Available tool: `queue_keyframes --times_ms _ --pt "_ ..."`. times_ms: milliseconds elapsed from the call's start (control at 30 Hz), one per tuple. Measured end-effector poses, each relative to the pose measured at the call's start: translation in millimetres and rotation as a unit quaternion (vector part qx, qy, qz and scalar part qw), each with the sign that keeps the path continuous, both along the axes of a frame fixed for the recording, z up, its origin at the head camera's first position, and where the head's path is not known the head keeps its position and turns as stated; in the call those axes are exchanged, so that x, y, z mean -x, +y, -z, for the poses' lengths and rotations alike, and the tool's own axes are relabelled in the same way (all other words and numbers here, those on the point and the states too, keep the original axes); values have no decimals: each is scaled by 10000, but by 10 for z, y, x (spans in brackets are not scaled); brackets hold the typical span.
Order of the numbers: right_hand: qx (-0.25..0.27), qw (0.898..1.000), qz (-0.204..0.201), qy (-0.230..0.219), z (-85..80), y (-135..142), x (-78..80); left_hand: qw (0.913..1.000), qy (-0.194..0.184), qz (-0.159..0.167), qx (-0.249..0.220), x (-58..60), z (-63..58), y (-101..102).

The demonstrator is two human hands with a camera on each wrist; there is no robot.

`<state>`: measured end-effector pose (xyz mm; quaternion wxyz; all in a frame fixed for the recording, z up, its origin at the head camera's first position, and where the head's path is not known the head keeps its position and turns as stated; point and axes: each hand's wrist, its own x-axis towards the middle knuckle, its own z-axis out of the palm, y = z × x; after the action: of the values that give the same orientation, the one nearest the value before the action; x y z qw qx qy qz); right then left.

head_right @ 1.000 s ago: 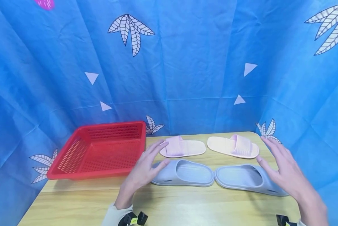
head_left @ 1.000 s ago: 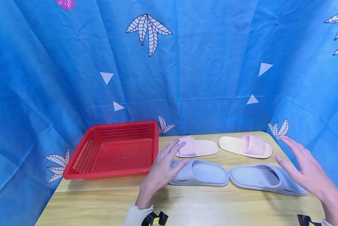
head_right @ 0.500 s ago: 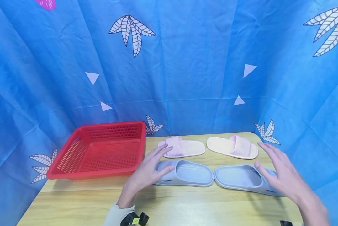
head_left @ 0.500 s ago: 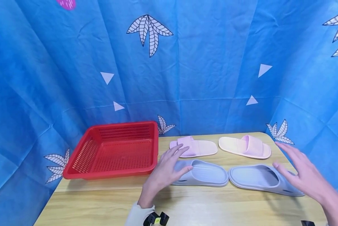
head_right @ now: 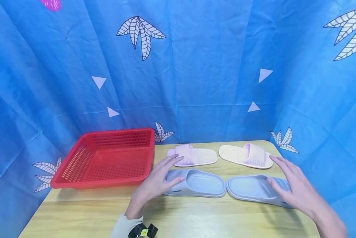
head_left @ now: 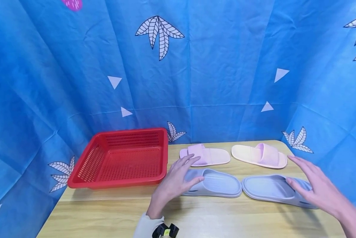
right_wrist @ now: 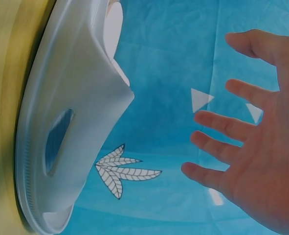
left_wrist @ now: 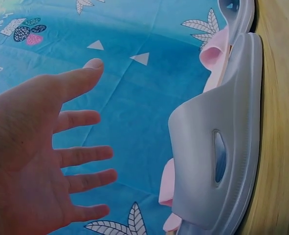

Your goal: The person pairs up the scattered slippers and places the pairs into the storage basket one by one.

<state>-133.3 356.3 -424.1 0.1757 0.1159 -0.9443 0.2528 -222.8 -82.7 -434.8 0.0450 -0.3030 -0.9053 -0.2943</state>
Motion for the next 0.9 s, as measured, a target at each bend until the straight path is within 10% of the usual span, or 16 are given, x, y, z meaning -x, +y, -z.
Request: queue_keyframes --times_ms 900 --pt "-118 9999 89 -31 232 29 -59 9999 -122 117 14 26 64 21"
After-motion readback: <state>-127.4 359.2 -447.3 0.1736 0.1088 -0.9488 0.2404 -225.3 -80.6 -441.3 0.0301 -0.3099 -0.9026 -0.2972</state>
